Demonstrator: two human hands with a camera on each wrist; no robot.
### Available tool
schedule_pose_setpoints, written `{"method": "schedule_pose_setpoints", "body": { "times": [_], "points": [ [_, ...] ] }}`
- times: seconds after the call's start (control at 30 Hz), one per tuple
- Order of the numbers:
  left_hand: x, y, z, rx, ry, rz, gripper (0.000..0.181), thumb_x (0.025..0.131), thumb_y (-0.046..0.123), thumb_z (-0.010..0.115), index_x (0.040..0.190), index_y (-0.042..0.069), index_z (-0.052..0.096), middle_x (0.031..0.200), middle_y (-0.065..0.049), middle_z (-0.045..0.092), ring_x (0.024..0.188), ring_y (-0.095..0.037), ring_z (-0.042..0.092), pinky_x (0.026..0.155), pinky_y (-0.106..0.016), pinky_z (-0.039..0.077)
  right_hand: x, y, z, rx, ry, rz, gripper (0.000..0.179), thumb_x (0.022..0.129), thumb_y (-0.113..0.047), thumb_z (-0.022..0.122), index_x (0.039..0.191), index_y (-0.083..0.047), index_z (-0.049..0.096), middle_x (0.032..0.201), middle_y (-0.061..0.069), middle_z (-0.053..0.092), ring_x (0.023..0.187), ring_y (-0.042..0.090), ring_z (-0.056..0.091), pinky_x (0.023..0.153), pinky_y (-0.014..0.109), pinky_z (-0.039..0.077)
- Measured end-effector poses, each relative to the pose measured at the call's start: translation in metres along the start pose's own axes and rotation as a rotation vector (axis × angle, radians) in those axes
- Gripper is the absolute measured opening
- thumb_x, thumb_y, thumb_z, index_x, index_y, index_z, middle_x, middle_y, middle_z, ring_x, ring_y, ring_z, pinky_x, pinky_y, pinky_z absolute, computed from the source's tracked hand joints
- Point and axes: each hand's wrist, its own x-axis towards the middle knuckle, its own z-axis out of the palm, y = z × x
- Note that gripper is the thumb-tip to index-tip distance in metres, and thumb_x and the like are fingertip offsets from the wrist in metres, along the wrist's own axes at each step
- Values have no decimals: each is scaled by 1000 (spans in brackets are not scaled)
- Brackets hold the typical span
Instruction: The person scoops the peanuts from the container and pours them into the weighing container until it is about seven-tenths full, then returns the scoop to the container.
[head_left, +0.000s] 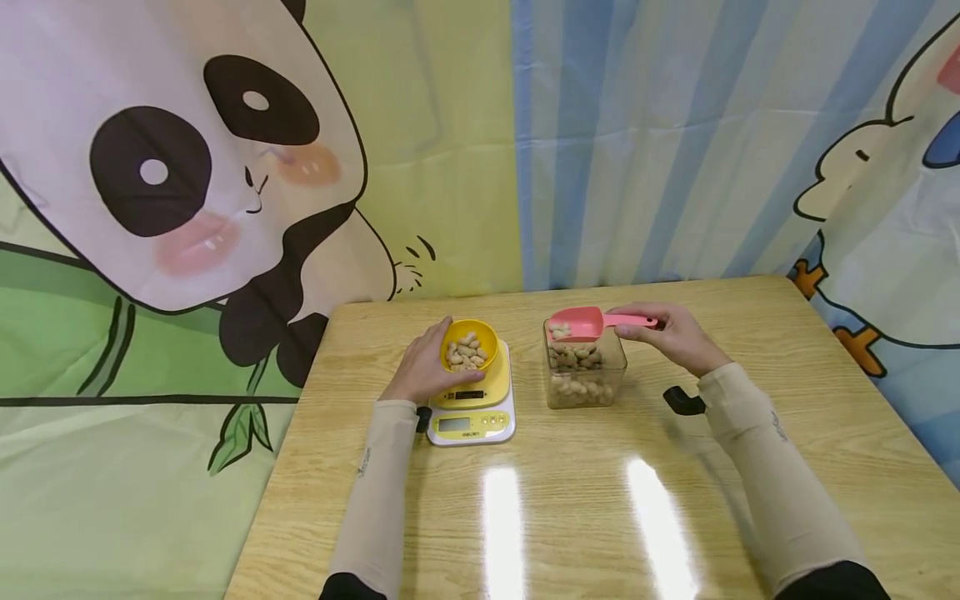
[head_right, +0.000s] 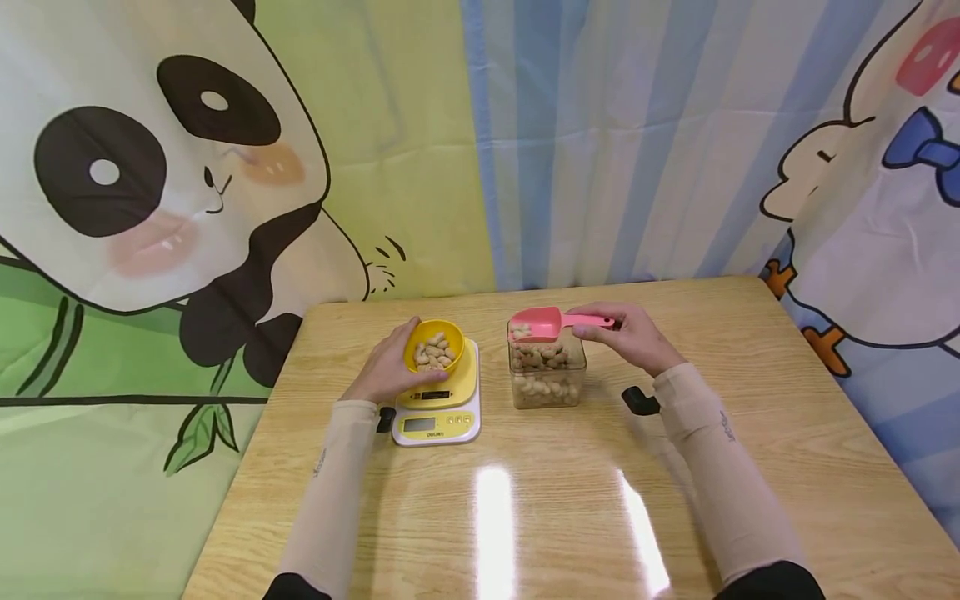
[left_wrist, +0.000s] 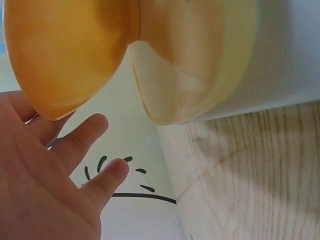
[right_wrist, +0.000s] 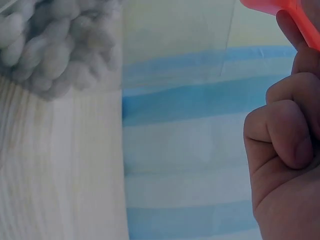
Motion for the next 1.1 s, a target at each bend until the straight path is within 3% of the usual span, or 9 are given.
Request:
{"method": "schedule_pose_setpoints", "body": {
  "times": [0.23,0.53,0.7,0.9,0.97,1.1],
  "points": [
    [1,-2,1,-7,-17,-18,122,68,77,77,164,33,16,165,-3,27,147,-35,31,115,-63,29,21,-20,15,17,-28,-23,32,96,-21,73,128,-15,72,127,7,67,79,19,56,64,29,49],
    [2,-3,3,-38,2,-15,120,67,73,80,163,28,23,161,-4,34,140,-34,40,109,-62,37,53,-39,53,46,-102,-22,37,95,-24,74,131,-15,70,112,6,71,76,18,56,67,29,50],
    [4,-4,3,-46,0,-10,118,68,71,81,162,30,22,161,-3,33,140,-33,39,109,-62,37,70,-45,77,-7,-160,-75,31,96,-33,73,124,-21,74,101,4,71,73,19,53,64,32,48],
    [4,-5,5,-51,-11,-19,120,67,73,81,163,31,21,162,-2,32,142,-32,38,111,-61,37,82,-51,104,-100,-260,-118,30,96,-36,71,120,-19,75,106,-2,72,69,16,55,63,32,49],
    [3,-5,5,-52,-10,-24,120,67,74,80,163,32,20,163,-1,31,143,-32,37,111,-60,37,83,-54,109,-142,-289,-131,29,96,-36,71,119,-19,75,102,-3,73,62,16,49,58,31,45],
    [3,-4,3,-60,-5,-22,121,67,75,80,163,31,21,163,-1,30,143,-32,36,111,-61,36,87,-61,115,-201,-335,-146,27,96,-32,73,117,-17,76,101,-5,73,66,15,54,61,30,48]
  ]
}}
